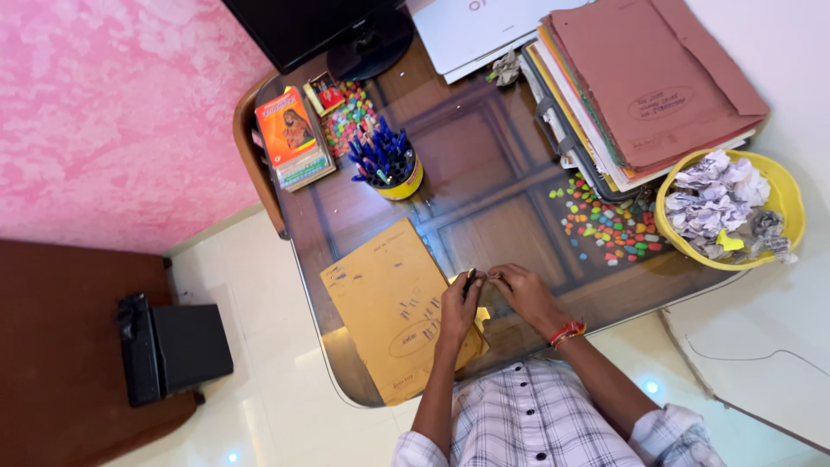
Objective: The person organizes a cluttered desk by moving a book, placing a matchbox on a stack, and arranging pens in a holder. They open a file folder, flip through documents, and then sort pens by color into a pen holder.
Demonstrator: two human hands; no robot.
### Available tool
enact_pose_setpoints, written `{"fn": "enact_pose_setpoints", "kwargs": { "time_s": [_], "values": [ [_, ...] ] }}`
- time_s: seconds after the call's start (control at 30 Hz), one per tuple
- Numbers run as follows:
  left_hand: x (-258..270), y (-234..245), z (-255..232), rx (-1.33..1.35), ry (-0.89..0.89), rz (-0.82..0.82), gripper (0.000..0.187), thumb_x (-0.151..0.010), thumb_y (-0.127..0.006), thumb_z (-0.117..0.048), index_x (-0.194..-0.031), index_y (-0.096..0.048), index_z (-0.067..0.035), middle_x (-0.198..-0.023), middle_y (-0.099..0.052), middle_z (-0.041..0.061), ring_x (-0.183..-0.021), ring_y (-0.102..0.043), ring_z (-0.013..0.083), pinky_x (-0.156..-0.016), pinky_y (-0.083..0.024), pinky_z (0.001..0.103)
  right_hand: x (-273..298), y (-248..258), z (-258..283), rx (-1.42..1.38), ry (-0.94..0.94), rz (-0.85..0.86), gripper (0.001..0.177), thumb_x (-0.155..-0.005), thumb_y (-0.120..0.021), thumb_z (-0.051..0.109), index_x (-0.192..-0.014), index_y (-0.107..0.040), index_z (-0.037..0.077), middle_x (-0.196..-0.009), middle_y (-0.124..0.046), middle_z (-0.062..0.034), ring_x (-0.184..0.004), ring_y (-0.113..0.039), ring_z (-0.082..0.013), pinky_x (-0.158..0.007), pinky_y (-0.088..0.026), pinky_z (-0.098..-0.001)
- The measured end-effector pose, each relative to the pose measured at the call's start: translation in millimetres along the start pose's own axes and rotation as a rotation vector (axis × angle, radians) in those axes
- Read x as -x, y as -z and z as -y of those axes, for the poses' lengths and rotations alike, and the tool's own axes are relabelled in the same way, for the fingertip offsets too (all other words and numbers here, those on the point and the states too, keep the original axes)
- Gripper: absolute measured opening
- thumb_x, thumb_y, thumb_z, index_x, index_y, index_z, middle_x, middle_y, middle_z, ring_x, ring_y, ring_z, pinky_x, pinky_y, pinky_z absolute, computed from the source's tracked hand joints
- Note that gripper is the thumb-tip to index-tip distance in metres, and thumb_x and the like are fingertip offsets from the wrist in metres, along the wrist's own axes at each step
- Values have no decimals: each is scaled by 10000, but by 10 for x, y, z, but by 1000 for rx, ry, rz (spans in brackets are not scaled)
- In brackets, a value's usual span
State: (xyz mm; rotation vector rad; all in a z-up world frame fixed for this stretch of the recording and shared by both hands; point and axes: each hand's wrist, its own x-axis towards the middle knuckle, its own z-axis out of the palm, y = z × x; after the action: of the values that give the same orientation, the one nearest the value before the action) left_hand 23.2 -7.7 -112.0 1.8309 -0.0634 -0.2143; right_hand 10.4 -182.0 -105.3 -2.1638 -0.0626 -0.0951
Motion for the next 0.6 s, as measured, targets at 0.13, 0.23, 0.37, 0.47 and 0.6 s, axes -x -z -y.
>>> {"fn": "enact_pose_setpoints", "kwargs": {
  "time_s": [0.13, 0.23, 0.37, 0.47, 0.6],
  "values": [
    [-79, 44, 7, -106, 34, -10, 160, -1007, -646, -120, -1090, -712, 1, -926, -758, 107, -823, -729, 146, -746, -551, 295, -1, -48, 23, 34, 2, -44, 177, -920, -704, 119, -1052, -727, 3, -1045, -736, -176, -930, -717, -370, -783, -573, -432],
    [-99, 83, -21, -6, 2, 38, 179, -1021, -619, -114, -1126, -690, 12, -902, -749, 92, -843, -700, 145, -764, -548, 285, -45, -6, 123, -19, -3, -114, 182, -925, -695, 121, -1052, -717, -7, -1027, -737, -172, -924, -728, -354, -777, -579, -413],
    [-208, 9, 109, 311, 106, 125, 250, -1076, -525, -148, -1252, -592, 18, -937, -696, 90, -840, -691, 145, -765, -580, 295, -3, 105, 240, -29, -5, -223, 197, -924, -715, 123, -1057, -710, -21, -1009, -739, -180, -885, -730, -347, -751, -576, -401],
    [-297, -67, 275, 569, 187, 149, 292, -1109, -464, -165, -1329, -513, 21, -996, -649, 115, -831, -654, 157, -764, -584, 328, 46, 197, 257, -81, -129, -252, 257, -922, -731, 148, -1105, -691, -28, -965, -741, -167, -822, -747, -261, -699, -589, -358],
    [-341, -198, 290, 628, 277, 231, 304, -1093, -421, -136, -1343, -498, 18, -1144, -646, 130, -967, -667, 169, -880, -586, 327, 190, 264, 163, -343, -429, -164, 304, -951, -721, 174, -1192, -683, -8, -828, -751, -137, -699, -696, -170, -623, -563, -321]
  ]
}}
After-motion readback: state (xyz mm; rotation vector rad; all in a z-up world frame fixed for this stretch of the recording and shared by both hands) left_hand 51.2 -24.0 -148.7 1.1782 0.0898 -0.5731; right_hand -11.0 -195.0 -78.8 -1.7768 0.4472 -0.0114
